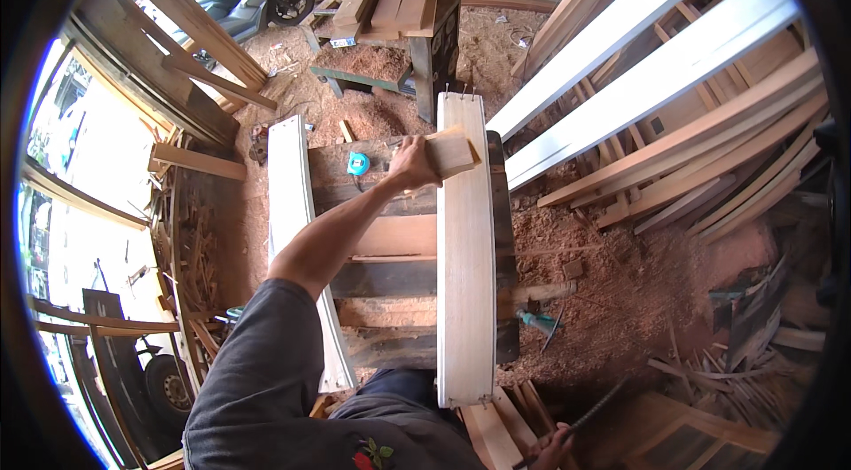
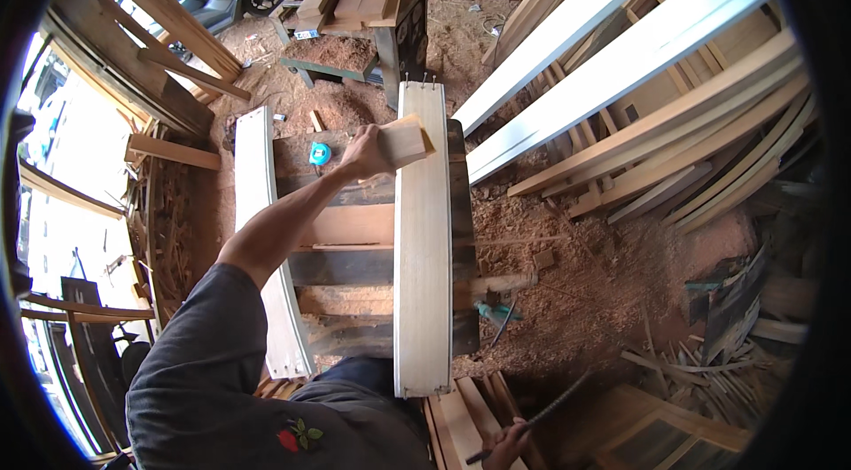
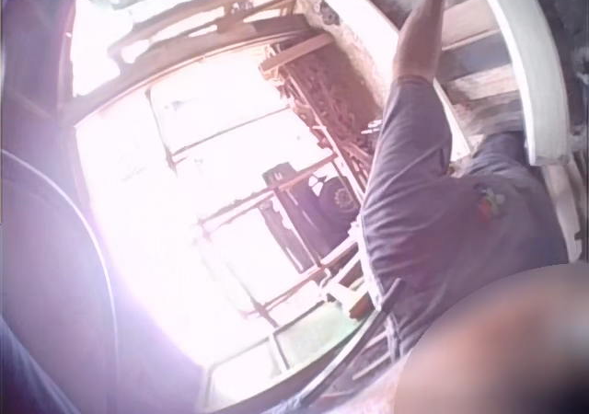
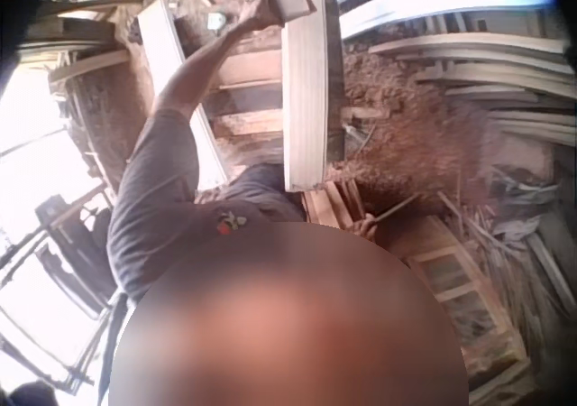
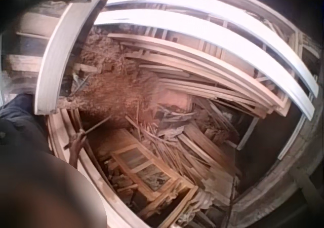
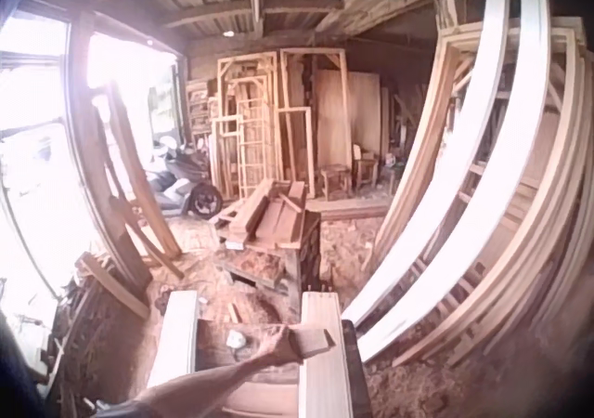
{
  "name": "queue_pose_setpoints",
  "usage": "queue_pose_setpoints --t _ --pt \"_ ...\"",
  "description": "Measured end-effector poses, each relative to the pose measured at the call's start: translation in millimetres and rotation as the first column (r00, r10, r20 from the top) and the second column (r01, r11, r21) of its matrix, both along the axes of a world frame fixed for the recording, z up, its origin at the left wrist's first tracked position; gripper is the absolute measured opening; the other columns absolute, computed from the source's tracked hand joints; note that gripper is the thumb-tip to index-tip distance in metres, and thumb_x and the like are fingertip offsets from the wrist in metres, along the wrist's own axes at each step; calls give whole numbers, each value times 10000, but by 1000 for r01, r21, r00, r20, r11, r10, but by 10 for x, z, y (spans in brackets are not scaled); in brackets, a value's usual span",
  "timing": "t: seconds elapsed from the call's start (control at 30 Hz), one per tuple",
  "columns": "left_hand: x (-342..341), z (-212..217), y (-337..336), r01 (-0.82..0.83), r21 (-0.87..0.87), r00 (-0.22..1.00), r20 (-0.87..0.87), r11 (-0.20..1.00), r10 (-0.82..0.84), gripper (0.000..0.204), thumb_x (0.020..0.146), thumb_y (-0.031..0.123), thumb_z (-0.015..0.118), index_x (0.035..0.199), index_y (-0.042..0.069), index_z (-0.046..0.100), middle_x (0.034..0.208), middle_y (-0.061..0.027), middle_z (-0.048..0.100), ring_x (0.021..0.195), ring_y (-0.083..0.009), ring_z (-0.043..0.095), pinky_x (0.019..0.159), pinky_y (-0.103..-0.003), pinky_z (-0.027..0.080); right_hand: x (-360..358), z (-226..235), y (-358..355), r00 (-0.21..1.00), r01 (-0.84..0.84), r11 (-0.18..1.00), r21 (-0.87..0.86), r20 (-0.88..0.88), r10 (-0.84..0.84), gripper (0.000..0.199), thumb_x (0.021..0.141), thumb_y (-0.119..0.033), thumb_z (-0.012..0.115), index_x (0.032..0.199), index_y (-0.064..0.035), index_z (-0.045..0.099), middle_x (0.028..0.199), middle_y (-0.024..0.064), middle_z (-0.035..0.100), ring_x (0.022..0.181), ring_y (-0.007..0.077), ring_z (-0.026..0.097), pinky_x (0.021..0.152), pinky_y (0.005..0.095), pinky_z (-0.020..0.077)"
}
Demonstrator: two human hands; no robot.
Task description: The person hammers nails into a white wooden plank while sitting on the ground, then stands and carries the plank into a workshop. Inside, they hammer nails into another plank, flip it, and mark it with a pen before placing it aside.
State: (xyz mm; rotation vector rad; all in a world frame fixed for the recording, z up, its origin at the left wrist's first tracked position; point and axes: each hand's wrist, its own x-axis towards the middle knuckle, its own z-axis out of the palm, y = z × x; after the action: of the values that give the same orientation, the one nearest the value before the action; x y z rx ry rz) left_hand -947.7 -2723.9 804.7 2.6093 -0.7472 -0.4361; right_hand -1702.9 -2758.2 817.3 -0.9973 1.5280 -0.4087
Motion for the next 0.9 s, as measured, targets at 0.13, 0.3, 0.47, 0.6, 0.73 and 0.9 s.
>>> queue_pose_setpoints --t 0.13,0.3,0.47,0.6,0.73,0.9 --pt "388 -152 -620 -23 99 999 -46 995 28 1116 543 340 1007 1465 67 439 1449 -209 480 1380 -430 499 1114 -555 482 596 704 -769 939 -322 933 -164 -180 292 471 1127 -401 528 1416 -31 566 676 -40 413 507 74 381 433 261 361" --pt "878 -416 -1170 22 127 1000 0 992 -23 1129 548 300 1003 1493 127 409 1503 -174 461 1449 -449 429 1099 -687 445 2022 1487 -1388 934 -346 906 -242 0 357 334 1065 -256 579 1263 12 596 697 -2 453 528 99 437 465 276 387" --pt "1252 -733 -1436 -13 177 1000 21 984 9 1173 537 323 1020 1501 142 376 1525 -173 449 1494 -442 379 1121 -731 419 3479 1714 -2085 606 -794 527 -302 -335 721 426 993 -70 588 1402 49 615 759 -6 468 676 83 431 586 307 380" --pt "1391 -833 -1329 30 103 996 -82 994 -21 1277 515 425 1044 1529 114 333 1549 -202 404 1440 -447 454 1136 -696 380 4856 1526 -2423 443 -852 275 -446 -332 833 491 1005 -72 616 1485 27 580 813 17 530 679 96 473 585 324 402" --pt "1449 -829 -1254 60 42 997 -47 997 -58 1308 508 501 1038 1564 124 366 1555 -193 410 1408 -441 498 1141 -716 364 6075 1441 -2579 289 -955 191 -226 -566 772 509 1008 -52 647 1513 -55 583 1228 225 744 898 227 741 764 343 591" --pt "1489 -828 -1302 -45 -23 997 -61 999 44 1298 488 550 1033 1541 125 404 1533 -179 436 1454 -428 468 1185 -795 266 7017 1562 -2625 57 -997 3 -74 -732 679 376 1017 -89 648 1391 -71 684 1198 213 765 1041 305 763 933 430 581"
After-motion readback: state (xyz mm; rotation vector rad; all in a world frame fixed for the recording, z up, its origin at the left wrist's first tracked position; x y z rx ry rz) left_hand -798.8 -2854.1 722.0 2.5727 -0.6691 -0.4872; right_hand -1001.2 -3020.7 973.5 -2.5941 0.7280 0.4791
